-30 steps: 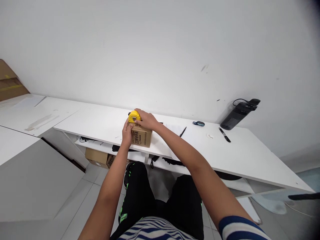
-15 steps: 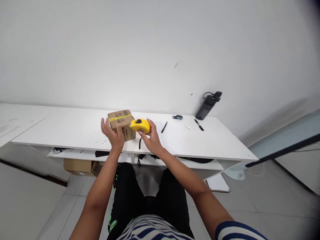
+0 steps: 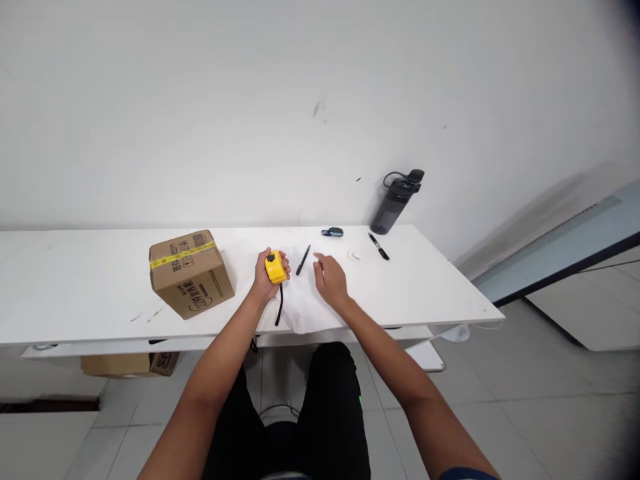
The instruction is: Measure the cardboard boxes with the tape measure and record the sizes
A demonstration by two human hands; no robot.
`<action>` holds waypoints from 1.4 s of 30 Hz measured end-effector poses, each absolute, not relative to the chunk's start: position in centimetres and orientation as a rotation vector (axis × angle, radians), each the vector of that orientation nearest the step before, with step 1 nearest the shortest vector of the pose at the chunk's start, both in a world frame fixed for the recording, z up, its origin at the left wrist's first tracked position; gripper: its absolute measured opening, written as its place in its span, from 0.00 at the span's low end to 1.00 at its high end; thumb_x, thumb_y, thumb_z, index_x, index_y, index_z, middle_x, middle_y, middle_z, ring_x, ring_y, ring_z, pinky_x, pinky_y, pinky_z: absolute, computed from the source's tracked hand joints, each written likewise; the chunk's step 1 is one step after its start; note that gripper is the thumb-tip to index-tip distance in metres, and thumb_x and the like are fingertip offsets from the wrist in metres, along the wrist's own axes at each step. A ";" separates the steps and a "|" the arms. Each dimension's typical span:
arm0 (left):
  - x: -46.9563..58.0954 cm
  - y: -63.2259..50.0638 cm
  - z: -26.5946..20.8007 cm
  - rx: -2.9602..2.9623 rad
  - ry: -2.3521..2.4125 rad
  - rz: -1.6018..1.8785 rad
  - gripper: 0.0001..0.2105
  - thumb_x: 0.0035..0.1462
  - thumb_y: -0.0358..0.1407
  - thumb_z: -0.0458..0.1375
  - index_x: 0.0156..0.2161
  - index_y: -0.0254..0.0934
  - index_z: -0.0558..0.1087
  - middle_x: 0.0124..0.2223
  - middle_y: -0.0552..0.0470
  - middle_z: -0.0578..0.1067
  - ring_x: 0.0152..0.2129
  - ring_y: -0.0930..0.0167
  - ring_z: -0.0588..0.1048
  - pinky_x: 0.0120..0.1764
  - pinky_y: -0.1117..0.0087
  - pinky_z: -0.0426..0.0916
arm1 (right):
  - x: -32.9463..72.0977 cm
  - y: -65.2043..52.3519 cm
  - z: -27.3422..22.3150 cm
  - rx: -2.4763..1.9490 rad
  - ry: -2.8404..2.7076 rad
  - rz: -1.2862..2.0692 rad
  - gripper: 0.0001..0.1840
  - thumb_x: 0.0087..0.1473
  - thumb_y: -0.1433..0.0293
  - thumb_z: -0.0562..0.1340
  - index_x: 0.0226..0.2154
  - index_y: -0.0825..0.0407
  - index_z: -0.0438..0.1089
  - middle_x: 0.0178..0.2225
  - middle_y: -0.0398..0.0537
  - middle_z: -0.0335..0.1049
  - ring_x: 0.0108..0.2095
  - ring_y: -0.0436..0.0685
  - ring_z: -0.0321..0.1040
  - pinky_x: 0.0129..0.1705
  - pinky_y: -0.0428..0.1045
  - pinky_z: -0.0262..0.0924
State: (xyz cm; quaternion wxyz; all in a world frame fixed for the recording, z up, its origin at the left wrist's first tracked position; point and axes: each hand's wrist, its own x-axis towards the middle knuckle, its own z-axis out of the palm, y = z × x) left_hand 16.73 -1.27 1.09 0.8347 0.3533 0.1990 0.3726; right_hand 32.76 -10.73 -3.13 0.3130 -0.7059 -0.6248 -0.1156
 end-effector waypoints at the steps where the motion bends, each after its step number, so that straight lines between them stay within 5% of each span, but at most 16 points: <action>1: 17.5 0.4 0.6 0.767 0.432 0.771 0.19 0.48 0.51 0.60 0.31 0.35 0.72 0.22 0.55 0.70 0.17 0.73 0.71 0.20 0.73 0.65 | 34.5 -9.0 -2.7 -2.027 -1.691 -0.274 0.26 0.68 0.71 0.43 0.64 0.55 0.60 0.46 0.61 0.74 0.43 0.62 0.73 0.45 0.55 0.64; 4: 19.2 4.1 -1.2 0.831 0.527 0.761 0.17 0.48 0.50 0.59 0.29 0.35 0.71 0.20 0.55 0.70 0.15 0.74 0.70 0.21 0.74 0.65 | 38.4 -4.6 -1.9 -2.272 -2.138 -0.186 0.29 0.65 0.77 0.48 0.66 0.49 0.57 0.48 0.59 0.72 0.38 0.59 0.73 0.40 0.51 0.61; 8: 19.7 6.2 -3.2 0.869 0.557 0.720 0.18 0.47 0.50 0.58 0.29 0.34 0.71 0.20 0.54 0.70 0.15 0.74 0.70 0.21 0.73 0.64 | 41.0 -2.5 -3.1 -2.182 -2.415 -0.185 0.23 0.62 0.79 0.51 0.57 0.53 0.67 0.46 0.59 0.74 0.40 0.59 0.73 0.41 0.51 0.59; 14: 19.7 6.4 -3.6 0.798 0.541 0.801 0.18 0.45 0.51 0.59 0.29 0.35 0.71 0.20 0.55 0.70 0.15 0.74 0.70 0.21 0.73 0.64 | 40.2 -3.3 -5.5 -1.777 -1.411 0.148 0.17 0.68 0.62 0.48 0.54 0.51 0.61 0.43 0.52 0.75 0.32 0.55 0.71 0.37 0.50 0.62; 20: 20.3 6.1 -3.6 0.807 0.562 0.798 0.19 0.44 0.52 0.60 0.30 0.35 0.71 0.20 0.54 0.70 0.15 0.74 0.71 0.22 0.74 0.65 | 36.9 -3.8 -5.4 -1.494 -1.131 0.496 0.19 0.56 0.50 0.61 0.32 0.48 0.63 0.21 0.35 0.58 0.22 0.49 0.55 0.27 0.46 0.52; 25: 20.7 5.8 -3.4 0.847 0.581 0.839 0.18 0.45 0.51 0.60 0.31 0.35 0.72 0.21 0.54 0.70 0.16 0.74 0.70 0.22 0.74 0.65 | 37.3 -4.3 -5.7 -1.478 -1.209 0.710 0.24 0.61 0.49 0.52 0.31 0.50 0.69 0.21 0.40 0.64 0.23 0.50 0.58 0.30 0.48 0.55; 30: 20.8 5.4 -3.1 0.875 0.594 0.852 0.18 0.46 0.50 0.60 0.32 0.35 0.73 0.21 0.54 0.70 0.16 0.74 0.70 0.21 0.73 0.65 | 37.2 -4.1 -5.5 -1.638 -1.194 0.665 0.24 0.56 0.52 0.59 0.19 0.51 0.67 0.19 0.42 0.65 0.26 0.52 0.62 0.32 0.49 0.56; 42: 20.9 5.5 -3.1 0.885 0.589 0.833 0.18 0.47 0.51 0.60 0.32 0.35 0.72 0.21 0.54 0.70 0.17 0.74 0.70 0.22 0.73 0.64 | 36.8 -4.1 -5.2 -1.631 -1.192 0.712 0.21 0.53 0.55 0.59 0.16 0.50 0.62 0.20 0.43 0.66 0.25 0.52 0.62 0.29 0.47 0.54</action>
